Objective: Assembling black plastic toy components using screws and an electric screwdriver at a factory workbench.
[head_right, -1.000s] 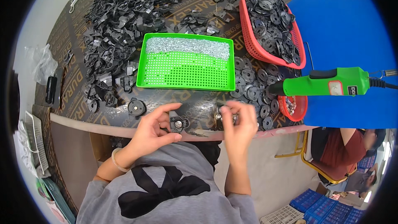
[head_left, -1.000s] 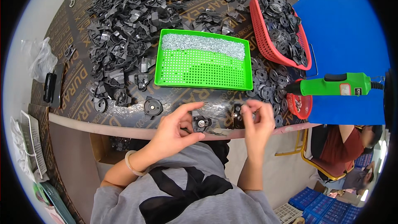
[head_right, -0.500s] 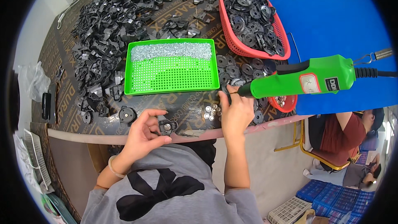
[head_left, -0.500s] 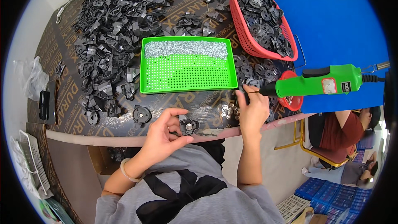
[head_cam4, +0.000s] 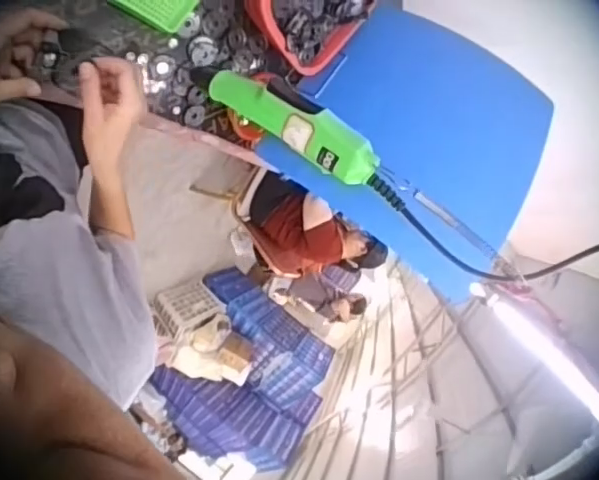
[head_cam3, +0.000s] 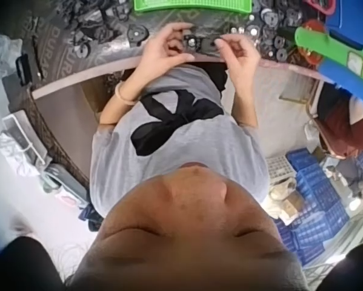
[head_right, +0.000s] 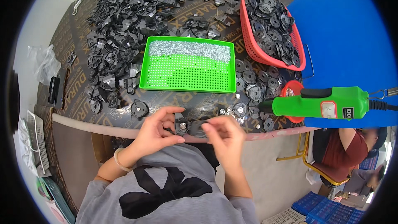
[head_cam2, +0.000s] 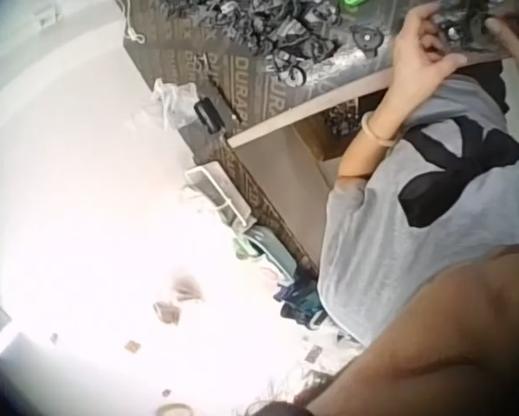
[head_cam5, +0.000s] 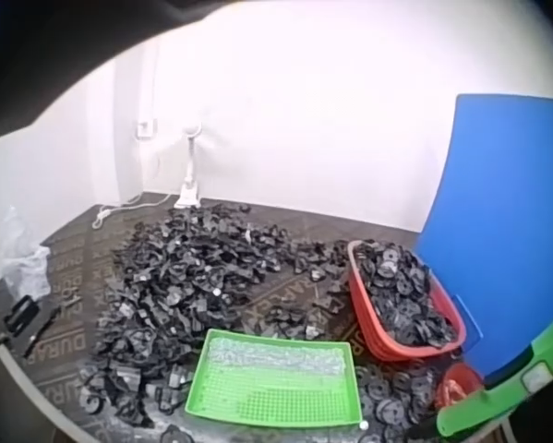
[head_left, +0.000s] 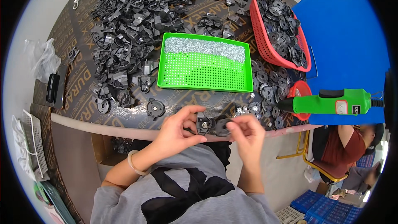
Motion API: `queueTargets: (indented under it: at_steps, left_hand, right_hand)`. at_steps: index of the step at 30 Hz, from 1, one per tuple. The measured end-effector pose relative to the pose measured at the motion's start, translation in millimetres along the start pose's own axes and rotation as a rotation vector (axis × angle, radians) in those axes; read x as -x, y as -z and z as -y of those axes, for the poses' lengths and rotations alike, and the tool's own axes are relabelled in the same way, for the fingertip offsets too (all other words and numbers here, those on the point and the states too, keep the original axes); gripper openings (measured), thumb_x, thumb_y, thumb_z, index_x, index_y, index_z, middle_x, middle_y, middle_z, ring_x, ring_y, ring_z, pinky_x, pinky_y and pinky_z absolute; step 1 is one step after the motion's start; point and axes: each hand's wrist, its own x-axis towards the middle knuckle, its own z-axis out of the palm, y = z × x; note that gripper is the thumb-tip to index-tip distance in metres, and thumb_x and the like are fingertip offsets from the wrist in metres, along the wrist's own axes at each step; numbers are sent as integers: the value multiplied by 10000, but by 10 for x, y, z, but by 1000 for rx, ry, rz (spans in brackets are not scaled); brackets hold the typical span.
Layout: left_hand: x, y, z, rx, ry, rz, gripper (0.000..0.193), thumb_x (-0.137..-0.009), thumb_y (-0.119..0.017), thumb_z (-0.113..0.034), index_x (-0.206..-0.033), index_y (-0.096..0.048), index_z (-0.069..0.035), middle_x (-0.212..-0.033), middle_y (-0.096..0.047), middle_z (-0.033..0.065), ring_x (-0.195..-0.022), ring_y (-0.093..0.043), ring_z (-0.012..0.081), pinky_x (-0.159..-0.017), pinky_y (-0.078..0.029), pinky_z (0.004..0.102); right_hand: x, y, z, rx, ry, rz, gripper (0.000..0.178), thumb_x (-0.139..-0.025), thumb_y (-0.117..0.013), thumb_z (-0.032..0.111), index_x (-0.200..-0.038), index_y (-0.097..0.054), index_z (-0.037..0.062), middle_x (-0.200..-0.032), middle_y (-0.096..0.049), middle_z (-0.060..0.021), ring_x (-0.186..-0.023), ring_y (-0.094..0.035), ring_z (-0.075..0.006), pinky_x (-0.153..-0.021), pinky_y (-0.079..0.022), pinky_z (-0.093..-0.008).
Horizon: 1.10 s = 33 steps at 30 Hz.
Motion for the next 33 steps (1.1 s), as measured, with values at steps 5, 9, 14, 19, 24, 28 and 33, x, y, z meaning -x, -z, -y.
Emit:
queueTargets:
  at_steps: [5,9,14,19,24,28,33]
  left_hand:
    - [18,2,68,19,-47,-30,708,-752,-774,96,-1379,-467,-22,-991,-561,57,-798,-618,81,-689,-594,227]
    - [12,2,66,5,-48,-26,718,-746,-781,87,-1382,-470,-35,-998,-566,56,-794,-620,84,-688,-596,235]
    - [4,1,43,-24,-49,-36,708,-742,-783,84,-1372,-486,-43,-987,-581,54,-785,-625,87,-681,-599,240]
    - [1,5,18,-16,7,-6,769,-744,-791,115,-1417,-464,-61,-999,-542,39,-847,-591,88,-733,-589,220]
    - [9,-1,21,5,-9,-12,743,-768,-783,102,-1419,-456,-44,-1003,-539,40,-853,-588,86,-743,-589,225]
    - [11,51,145,145,-95,23,659,-838,-748,55,-1423,-456,-27,-1042,-534,43,-862,-583,73,-741,-589,230]
    - [75,37,1,-89,-170,-87,543,-855,-741,5,-1361,-544,-19,-1023,-587,81,-755,-629,73,-602,-545,220]
  right_hand:
    - [-112,-217,-5,98,69,129,81,-867,-737,-9,-900,-669,-37,-799,-597,-5,-674,-566,-31,-538,-425,-177]
    - [-157,-260,-37,227,125,158,86,-853,-758,9,-890,-700,-42,-784,-578,-1,-666,-546,-34,-551,-418,-185]
    - [-188,-275,-70,289,174,114,109,-827,-787,74,-848,-723,-11,-716,-616,-41,-584,-569,-75,-505,-420,-231]
    - [-189,-263,-88,323,163,131,124,-822,-795,81,-839,-715,-13,-712,-606,-39,-568,-544,-69,-498,-414,-230]
    - [-171,-309,-81,349,201,94,128,-817,-801,78,-867,-710,3,-697,-583,-22,-563,-529,-61,-500,-423,-224]
    - [-161,-338,-31,308,134,63,134,-824,-796,75,-890,-706,0,-738,-621,-23,-599,-560,-54,-520,-446,-210]
    - [-166,-226,-89,73,-108,259,137,-838,-776,56,-930,-709,-20,-861,-700,-62,-711,-655,-66,-591,-518,-203]
